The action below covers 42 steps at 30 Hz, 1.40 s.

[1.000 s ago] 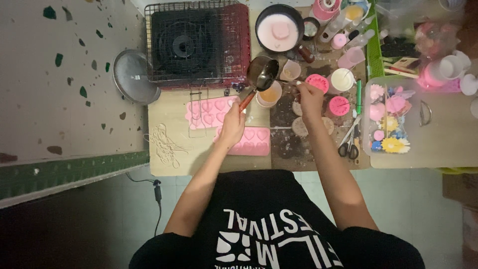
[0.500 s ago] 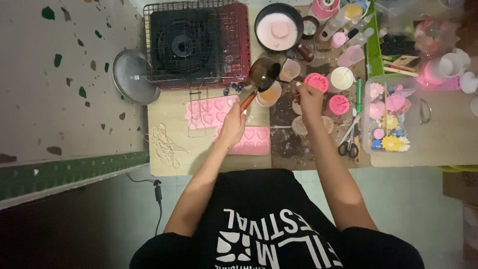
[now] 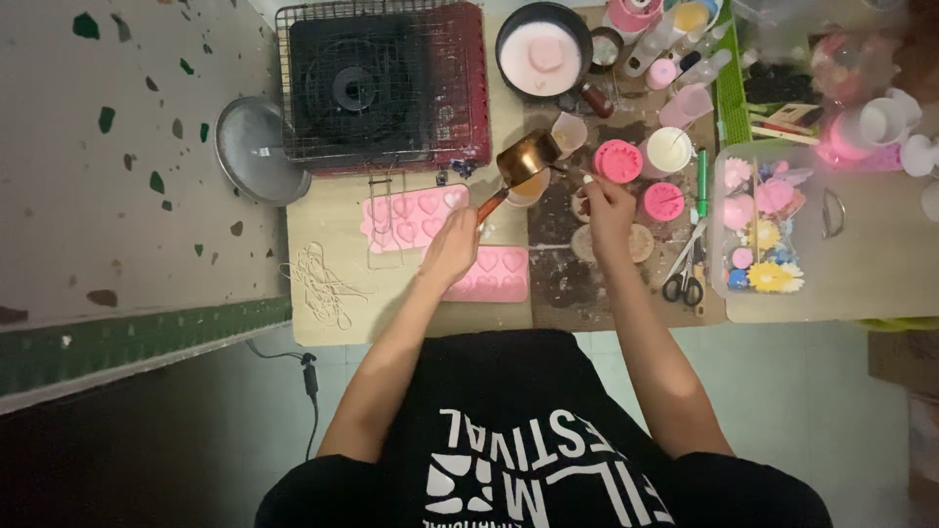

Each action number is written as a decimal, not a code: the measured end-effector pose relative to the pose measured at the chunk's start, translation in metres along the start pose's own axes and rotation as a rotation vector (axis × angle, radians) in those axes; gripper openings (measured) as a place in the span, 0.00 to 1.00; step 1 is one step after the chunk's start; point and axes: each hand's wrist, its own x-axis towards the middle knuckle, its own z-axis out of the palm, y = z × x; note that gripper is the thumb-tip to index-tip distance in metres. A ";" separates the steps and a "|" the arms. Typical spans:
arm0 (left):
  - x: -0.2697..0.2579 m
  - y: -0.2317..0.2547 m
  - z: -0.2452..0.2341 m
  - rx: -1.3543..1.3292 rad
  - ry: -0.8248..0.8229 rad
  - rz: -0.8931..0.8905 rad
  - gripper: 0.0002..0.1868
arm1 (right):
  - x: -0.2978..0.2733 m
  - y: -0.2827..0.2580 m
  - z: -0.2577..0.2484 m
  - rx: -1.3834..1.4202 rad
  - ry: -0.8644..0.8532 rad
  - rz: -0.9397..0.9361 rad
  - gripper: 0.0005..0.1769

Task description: Prepare wax and fragrance mixtures for candle making.

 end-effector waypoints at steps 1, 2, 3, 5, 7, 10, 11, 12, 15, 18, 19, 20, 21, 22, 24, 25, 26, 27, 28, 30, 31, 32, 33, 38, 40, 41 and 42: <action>0.000 -0.001 0.001 -0.001 0.000 0.001 0.10 | -0.002 -0.003 0.000 0.000 0.001 0.000 0.13; 0.000 -0.002 0.001 0.017 -0.010 0.010 0.11 | -0.005 -0.006 0.000 -0.007 -0.005 0.000 0.13; 0.000 -0.003 0.001 0.035 -0.020 0.019 0.11 | -0.007 -0.009 0.000 -0.014 -0.011 0.001 0.14; -0.001 -0.002 0.000 0.039 -0.011 0.034 0.12 | -0.007 -0.009 -0.001 -0.034 0.005 -0.002 0.14; 0.000 -0.002 0.000 0.044 -0.001 0.050 0.12 | -0.006 -0.006 -0.002 -0.055 0.021 -0.006 0.13; 0.000 -0.002 0.000 0.034 0.017 0.043 0.12 | -0.006 -0.003 -0.003 -0.037 0.052 -0.075 0.12; 0.000 -0.003 0.000 0.037 0.006 0.033 0.13 | -0.007 -0.006 -0.003 -0.080 0.072 -0.101 0.12; 0.000 -0.005 0.001 0.041 -0.004 0.023 0.13 | -0.008 -0.009 -0.002 -0.124 0.092 -0.126 0.11; -0.001 0.002 -0.002 -0.016 0.060 0.024 0.17 | -0.005 -0.007 -0.001 -0.424 0.110 -0.467 0.09; 0.002 0.009 -0.002 -0.051 0.074 0.001 0.17 | -0.007 -0.037 0.013 -0.620 -0.107 -0.552 0.09; 0.004 0.010 0.000 -0.050 0.076 -0.001 0.17 | -0.007 -0.047 0.019 -0.620 -0.110 -0.554 0.09; 0.006 0.010 0.002 -0.139 0.094 -0.113 0.16 | -0.007 -0.057 0.026 -0.700 -0.201 -0.585 0.10; 0.008 0.011 0.004 -0.228 0.112 -0.224 0.15 | -0.007 -0.068 0.034 -0.779 -0.292 -0.616 0.11; 0.011 0.005 0.004 -0.225 0.120 -0.227 0.15 | 0.004 -0.056 0.035 -0.776 -0.297 -0.622 0.11; 0.017 -0.005 0.004 -0.421 0.268 -0.411 0.19 | 0.027 -0.032 0.038 -1.078 -0.417 -0.770 0.10; 0.019 -0.020 0.003 -0.417 0.279 -0.415 0.19 | 0.029 -0.030 0.041 -1.073 -0.425 -0.779 0.10; 0.021 -0.034 0.003 -0.756 0.346 -0.477 0.11 | 0.031 -0.028 0.044 -1.148 -0.506 -0.714 0.11; 0.023 -0.049 0.004 -1.097 0.409 -0.529 0.09 | 0.034 -0.026 0.046 -1.223 -0.587 -0.646 0.12; 0.026 -0.052 -0.014 -1.099 0.415 -0.529 0.09 | 0.037 -0.032 0.050 -1.225 -0.590 -0.651 0.12; 0.030 -0.059 -0.047 -1.376 0.484 -0.529 0.07 | 0.040 -0.040 0.056 -1.041 -0.633 -0.477 0.14; 0.034 -0.080 -0.050 -1.378 0.485 -0.532 0.07 | 0.042 -0.041 0.058 -1.043 -0.636 -0.476 0.14; 0.039 -0.102 -0.053 -1.300 0.508 -0.552 0.09 | 0.043 -0.041 0.060 -1.087 -0.547 -0.566 0.13; 0.043 -0.123 -0.056 -1.222 0.529 -0.571 0.10 | 0.044 -0.041 0.062 -1.128 -0.455 -0.656 0.13; 0.051 -0.167 -0.071 -1.177 0.565 -0.610 0.11 | 0.058 -0.037 0.064 -1.203 -0.617 -0.549 0.13; 0.054 -0.168 -0.078 -1.168 0.570 -0.614 0.12 | 0.061 -0.034 0.063 -1.084 -0.595 -0.517 0.14; 0.057 -0.166 -0.082 -1.157 0.570 -0.625 0.12 | 0.065 -0.024 0.062 -1.235 -0.588 -0.573 0.13; 0.058 -0.163 -0.085 -1.146 0.570 -0.638 0.13 | 0.067 -0.015 0.060 -1.386 -0.580 -0.626 0.14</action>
